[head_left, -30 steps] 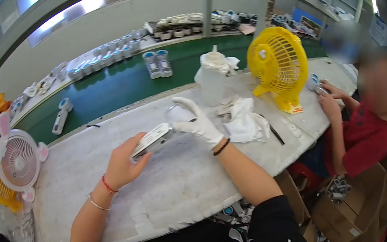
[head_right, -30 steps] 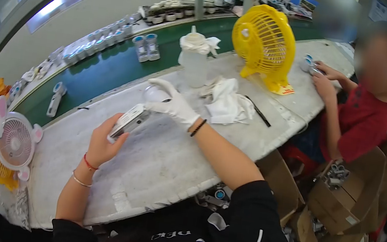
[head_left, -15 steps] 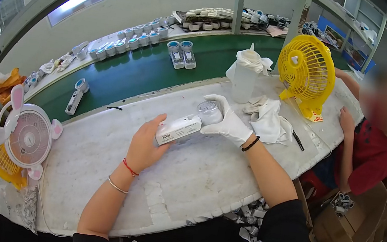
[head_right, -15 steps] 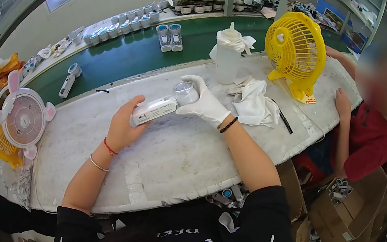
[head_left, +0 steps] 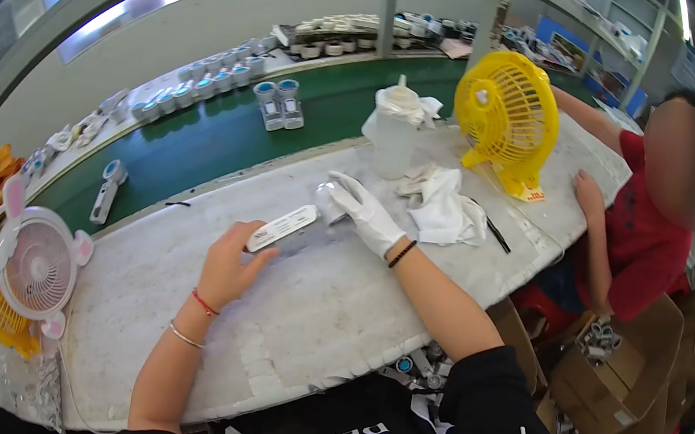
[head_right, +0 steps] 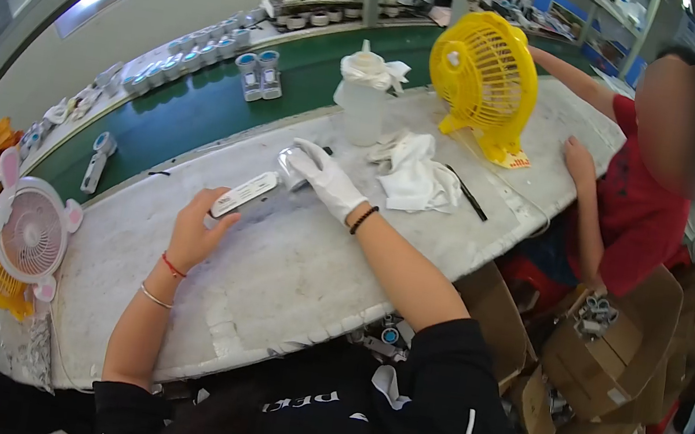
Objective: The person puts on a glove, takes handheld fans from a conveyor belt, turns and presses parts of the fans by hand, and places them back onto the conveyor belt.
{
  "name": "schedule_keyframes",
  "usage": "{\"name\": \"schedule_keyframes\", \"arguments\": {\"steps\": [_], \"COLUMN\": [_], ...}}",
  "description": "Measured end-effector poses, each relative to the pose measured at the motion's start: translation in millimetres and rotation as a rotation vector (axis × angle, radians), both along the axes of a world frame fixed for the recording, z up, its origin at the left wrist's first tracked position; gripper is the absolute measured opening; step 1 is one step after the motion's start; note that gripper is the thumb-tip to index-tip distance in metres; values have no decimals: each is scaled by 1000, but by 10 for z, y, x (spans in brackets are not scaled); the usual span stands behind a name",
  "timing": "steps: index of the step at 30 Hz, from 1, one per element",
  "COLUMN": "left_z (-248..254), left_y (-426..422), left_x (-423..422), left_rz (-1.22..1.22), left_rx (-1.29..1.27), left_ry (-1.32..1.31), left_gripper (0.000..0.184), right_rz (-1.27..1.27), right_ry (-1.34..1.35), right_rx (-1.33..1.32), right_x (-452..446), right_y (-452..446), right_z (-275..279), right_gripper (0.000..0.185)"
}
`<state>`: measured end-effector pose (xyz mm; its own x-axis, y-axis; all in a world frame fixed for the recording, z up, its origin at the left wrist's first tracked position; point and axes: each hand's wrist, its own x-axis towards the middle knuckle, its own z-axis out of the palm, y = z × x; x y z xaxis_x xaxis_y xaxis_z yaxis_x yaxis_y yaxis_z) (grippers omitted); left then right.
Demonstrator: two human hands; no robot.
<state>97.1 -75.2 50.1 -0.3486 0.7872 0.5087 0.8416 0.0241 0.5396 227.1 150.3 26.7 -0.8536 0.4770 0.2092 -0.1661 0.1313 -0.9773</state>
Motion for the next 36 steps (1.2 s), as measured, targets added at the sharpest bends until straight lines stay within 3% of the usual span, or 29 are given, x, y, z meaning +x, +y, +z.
{"name": "schedule_keyframes", "arguments": {"steps": [3, 4, 8, 10, 14, 18, 23, 24, 27, 29, 31, 36], "left_z": [4, 29, -2, 108, -115, -347, -489, -503, -420, -154, -319, -507], "left_y": [-35, -38, 93, 79, 147, 390, 442, 442, 692, 1122, 1572, 2541], "left_x": [-9, -24, -181, -287, -885, -1633, -2581, -2771, -2540, -2146, -2273, -2271], "left_rz": [-8, -1, 112, 232, 250, 317, 629, 631, 785, 668, 544, 754], "left_rx": [-86, -170, -105, -125, 56, 185, -123, -272, -127, -219, -230, -239], "left_ry": [-148, -262, -838, -1073, -1307, -1207, -961, -679, 693, 420, 348, -1], "left_gripper": [28, 30, 35, 37, 39, 43, 47, 47, 52, 56, 68, 102], "right_rz": [-4, 39, 51, -7, -67, -46, 16, 25, 42, 133, 207, 138], "right_ry": [22, -177, -176, -40, -7, -94, -77, -81, -43, -92, -122, -26], "right_rx": [-61, -118, -197, -171, -97, -15, 109, 84, 301, 386, 483, 647], "right_x": [-51, 1, 8, -54, -99, -75, -51, -42, -30, -23, -5, 3], "right_y": [-73, -78, -68, -75, -59, -113, -214, -243, -297, -316, -313, -226], "right_z": [-28, 93, 53, -49, -110, -72, 13, 43, 100, 155, 157, 82], "right_gripper": [52, 47, 37, 34, 30, 27, 26, 25, 22, 24, 25, 24]}}
